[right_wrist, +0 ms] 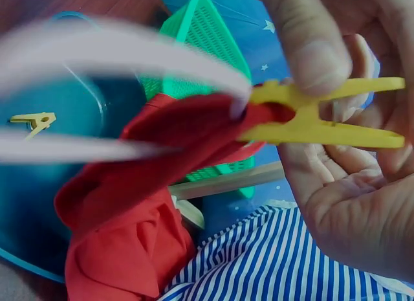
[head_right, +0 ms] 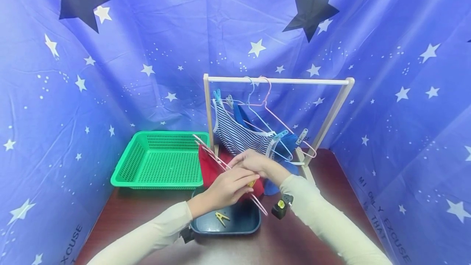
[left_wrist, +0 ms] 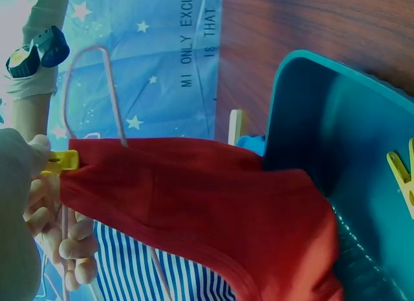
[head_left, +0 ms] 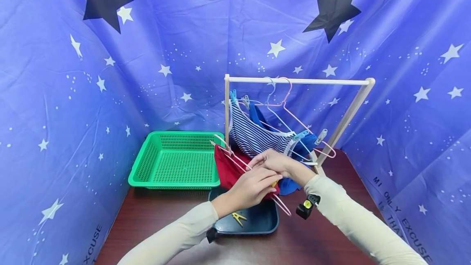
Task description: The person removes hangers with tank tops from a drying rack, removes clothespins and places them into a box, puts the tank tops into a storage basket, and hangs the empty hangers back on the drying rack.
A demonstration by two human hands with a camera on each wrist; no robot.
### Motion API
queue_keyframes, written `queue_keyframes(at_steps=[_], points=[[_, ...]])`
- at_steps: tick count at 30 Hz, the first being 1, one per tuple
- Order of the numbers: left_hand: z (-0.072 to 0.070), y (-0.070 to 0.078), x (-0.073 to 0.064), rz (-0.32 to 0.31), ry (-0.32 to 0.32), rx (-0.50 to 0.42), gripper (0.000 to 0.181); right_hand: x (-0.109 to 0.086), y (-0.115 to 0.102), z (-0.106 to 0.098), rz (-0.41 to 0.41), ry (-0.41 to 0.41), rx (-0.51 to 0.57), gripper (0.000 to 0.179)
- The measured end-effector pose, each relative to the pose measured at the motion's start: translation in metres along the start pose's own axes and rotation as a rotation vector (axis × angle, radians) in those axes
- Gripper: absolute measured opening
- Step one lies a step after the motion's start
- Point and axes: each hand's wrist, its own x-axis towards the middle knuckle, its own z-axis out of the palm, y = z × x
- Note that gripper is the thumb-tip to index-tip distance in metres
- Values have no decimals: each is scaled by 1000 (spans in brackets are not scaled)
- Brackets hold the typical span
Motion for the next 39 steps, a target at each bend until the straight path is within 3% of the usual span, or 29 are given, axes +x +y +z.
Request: queue_keyframes(at_steps=[5,16,30,39], points=[[3,2,0,11,-35,66,37,1,5,-1,-38,-48,38,33],[8,0,-4,50,-33,95,30,1,11,-3,-117,27,-23,26],[7,-4,-1,6,-7,51,22,1,12,-3,-125,47,-62,36],[7,-2,1,2,-24,106,15,0,6,0,-93,78,-63,32]])
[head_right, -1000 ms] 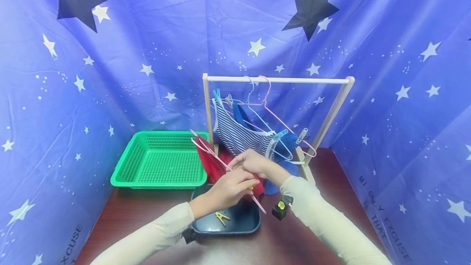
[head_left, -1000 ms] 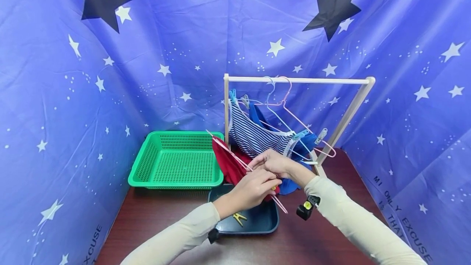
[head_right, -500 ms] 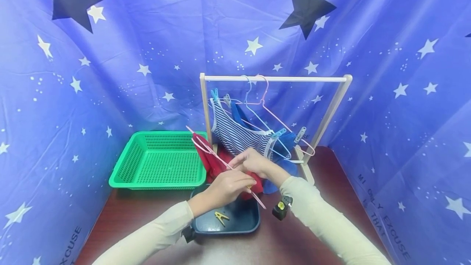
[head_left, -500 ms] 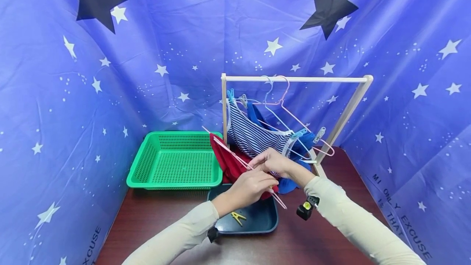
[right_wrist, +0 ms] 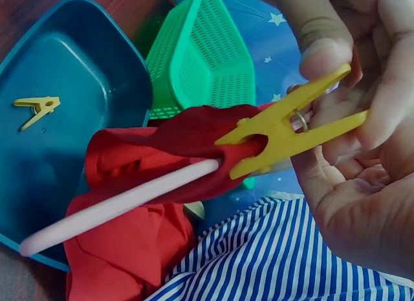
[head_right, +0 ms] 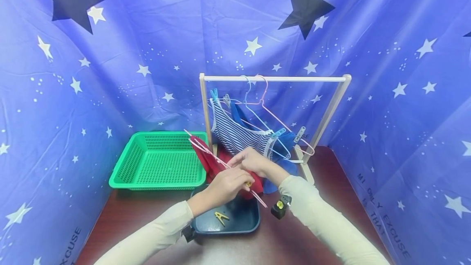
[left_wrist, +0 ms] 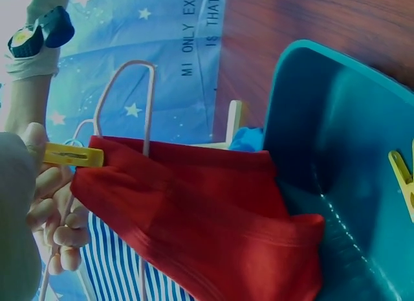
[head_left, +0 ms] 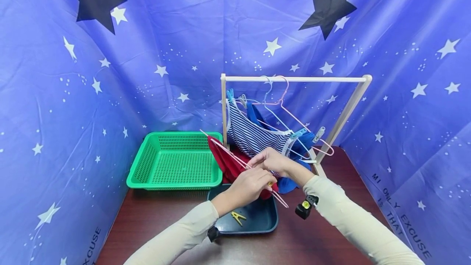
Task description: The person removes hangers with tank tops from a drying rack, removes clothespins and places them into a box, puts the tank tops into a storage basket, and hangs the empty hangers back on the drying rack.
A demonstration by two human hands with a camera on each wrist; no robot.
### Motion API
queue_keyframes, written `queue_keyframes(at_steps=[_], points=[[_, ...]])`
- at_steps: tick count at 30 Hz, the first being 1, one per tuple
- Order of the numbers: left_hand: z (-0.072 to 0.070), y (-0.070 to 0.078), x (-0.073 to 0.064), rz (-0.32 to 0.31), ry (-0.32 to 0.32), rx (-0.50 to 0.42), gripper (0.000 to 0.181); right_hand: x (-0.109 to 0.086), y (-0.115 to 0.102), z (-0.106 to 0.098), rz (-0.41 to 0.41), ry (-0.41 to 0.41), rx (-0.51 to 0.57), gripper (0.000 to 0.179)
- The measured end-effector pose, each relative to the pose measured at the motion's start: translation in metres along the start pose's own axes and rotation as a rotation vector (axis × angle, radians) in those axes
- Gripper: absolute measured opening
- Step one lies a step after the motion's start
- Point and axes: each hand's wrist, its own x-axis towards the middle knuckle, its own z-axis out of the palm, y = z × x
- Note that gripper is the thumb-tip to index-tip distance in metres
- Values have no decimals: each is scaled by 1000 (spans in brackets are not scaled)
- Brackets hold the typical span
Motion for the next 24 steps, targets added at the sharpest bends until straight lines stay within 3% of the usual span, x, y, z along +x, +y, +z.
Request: queue_keyframes(at_steps=[7,24], points=[[-3,3,-1,22,-49,121,17,-2,-4,3,6,-20,24,33],[-3,1,1,26,-41,109,13,-3,-6,5,9,-19,-12,41]])
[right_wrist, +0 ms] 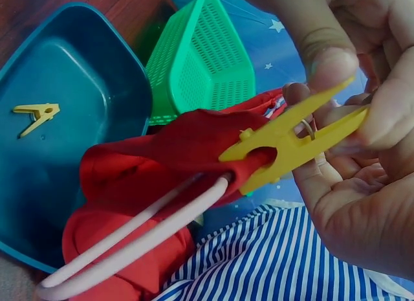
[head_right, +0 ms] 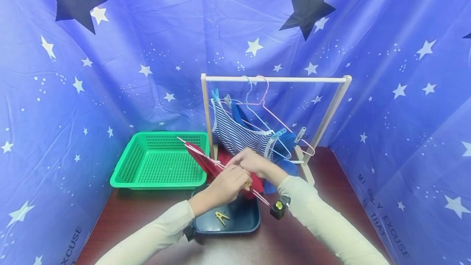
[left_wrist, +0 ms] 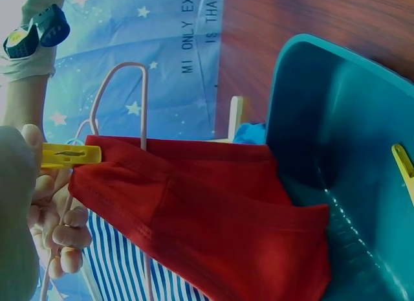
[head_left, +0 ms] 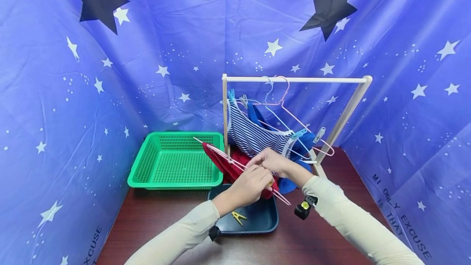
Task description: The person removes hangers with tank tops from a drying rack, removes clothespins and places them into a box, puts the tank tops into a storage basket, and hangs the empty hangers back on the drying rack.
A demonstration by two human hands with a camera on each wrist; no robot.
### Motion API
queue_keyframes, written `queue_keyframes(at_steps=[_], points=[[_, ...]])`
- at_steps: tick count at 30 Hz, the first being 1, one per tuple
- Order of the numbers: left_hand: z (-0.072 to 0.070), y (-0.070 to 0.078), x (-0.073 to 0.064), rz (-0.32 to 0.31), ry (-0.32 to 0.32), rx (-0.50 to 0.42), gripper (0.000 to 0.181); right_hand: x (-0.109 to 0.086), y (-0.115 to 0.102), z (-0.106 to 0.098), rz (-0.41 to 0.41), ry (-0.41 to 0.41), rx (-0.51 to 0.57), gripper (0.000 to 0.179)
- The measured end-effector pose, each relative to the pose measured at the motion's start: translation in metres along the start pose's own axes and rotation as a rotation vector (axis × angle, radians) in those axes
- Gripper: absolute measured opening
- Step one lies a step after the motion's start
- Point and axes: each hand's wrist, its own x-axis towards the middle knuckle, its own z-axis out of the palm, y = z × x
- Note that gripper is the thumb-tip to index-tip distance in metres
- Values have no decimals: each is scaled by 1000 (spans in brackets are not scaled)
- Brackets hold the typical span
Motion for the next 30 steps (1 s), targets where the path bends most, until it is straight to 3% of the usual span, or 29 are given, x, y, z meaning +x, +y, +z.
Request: queue_keyframes(at_steps=[17,24,30], points=[[2,2,-1,11,121,-71,16,2,2,1,14,18,17,30],[3,1,-2,-11,165,-97,11,2,6,-3,-8,13,33,37],[1,-2,-4,-6,170,-93,12,1,6,-9,-4,35,-2,36]])
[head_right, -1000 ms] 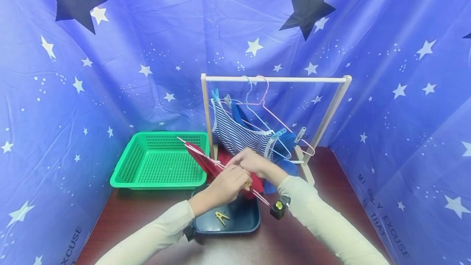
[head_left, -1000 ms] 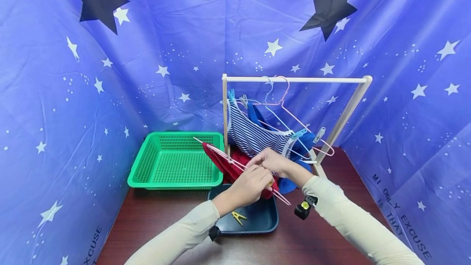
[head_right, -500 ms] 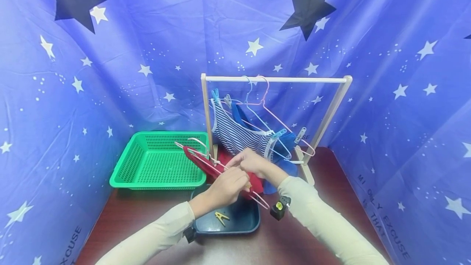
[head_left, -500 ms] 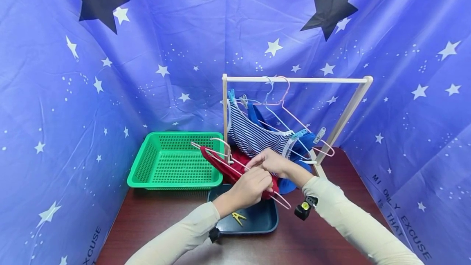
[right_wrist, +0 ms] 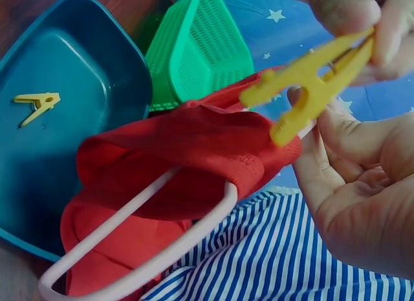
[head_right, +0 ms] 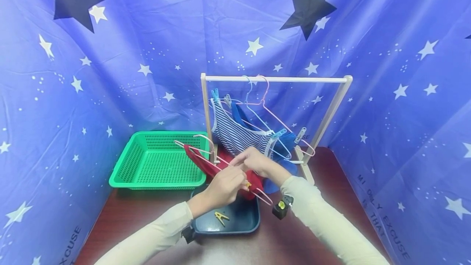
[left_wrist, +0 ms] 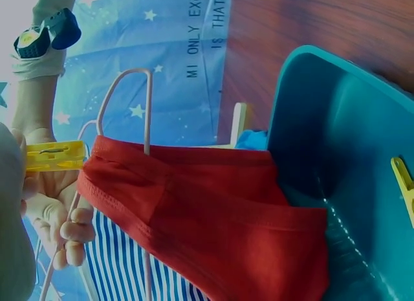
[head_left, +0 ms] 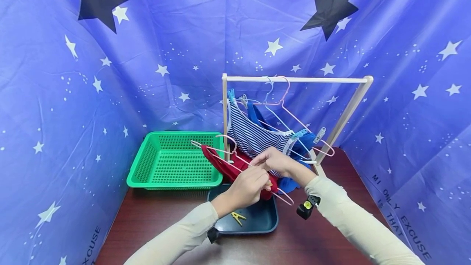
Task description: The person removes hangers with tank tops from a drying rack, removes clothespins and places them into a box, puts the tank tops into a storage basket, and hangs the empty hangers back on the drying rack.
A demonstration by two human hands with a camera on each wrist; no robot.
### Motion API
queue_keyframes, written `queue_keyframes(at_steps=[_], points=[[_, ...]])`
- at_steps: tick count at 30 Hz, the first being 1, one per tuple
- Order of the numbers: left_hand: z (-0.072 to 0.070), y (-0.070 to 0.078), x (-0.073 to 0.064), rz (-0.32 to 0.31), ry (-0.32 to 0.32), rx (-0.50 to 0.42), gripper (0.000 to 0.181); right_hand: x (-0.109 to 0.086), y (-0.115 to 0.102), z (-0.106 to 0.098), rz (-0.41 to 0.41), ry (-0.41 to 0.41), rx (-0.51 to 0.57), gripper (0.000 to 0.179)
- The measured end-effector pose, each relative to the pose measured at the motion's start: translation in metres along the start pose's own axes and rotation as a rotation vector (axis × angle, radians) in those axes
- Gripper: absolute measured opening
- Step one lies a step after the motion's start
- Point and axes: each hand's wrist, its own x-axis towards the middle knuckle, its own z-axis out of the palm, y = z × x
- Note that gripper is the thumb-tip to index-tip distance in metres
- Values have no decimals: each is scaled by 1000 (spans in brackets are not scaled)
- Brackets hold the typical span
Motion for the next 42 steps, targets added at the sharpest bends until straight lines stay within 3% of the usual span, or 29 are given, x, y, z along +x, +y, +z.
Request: queue_keyframes(at_steps=[6,10,20,28,32,37,42], points=[[-5,-2,-4,-17,3,22,23,-1,0,-8,-25,31,-39,23],[-8,-3,-10,-40,-34,36,24,-1,-1,-12,-24,39,-34,20],[-6,-6,-35,-131,-228,8,24,-5,-8,-20,-17,82,-72,16],[9,-6,-59,-117,-369,-66,22,-8,-11,-24,-38,164,-140,15],[13,-6,-65,-99,-442,-68,23,-10,-14,-26,-73,191,-169,13],[18,-4,-71,-74,-543,-32,24,-11,-18,-26,-62,224,-176,14],[24,-4,-75,-84,-654,-45,23,-12,-18,-27,-85,245,-177,14]])
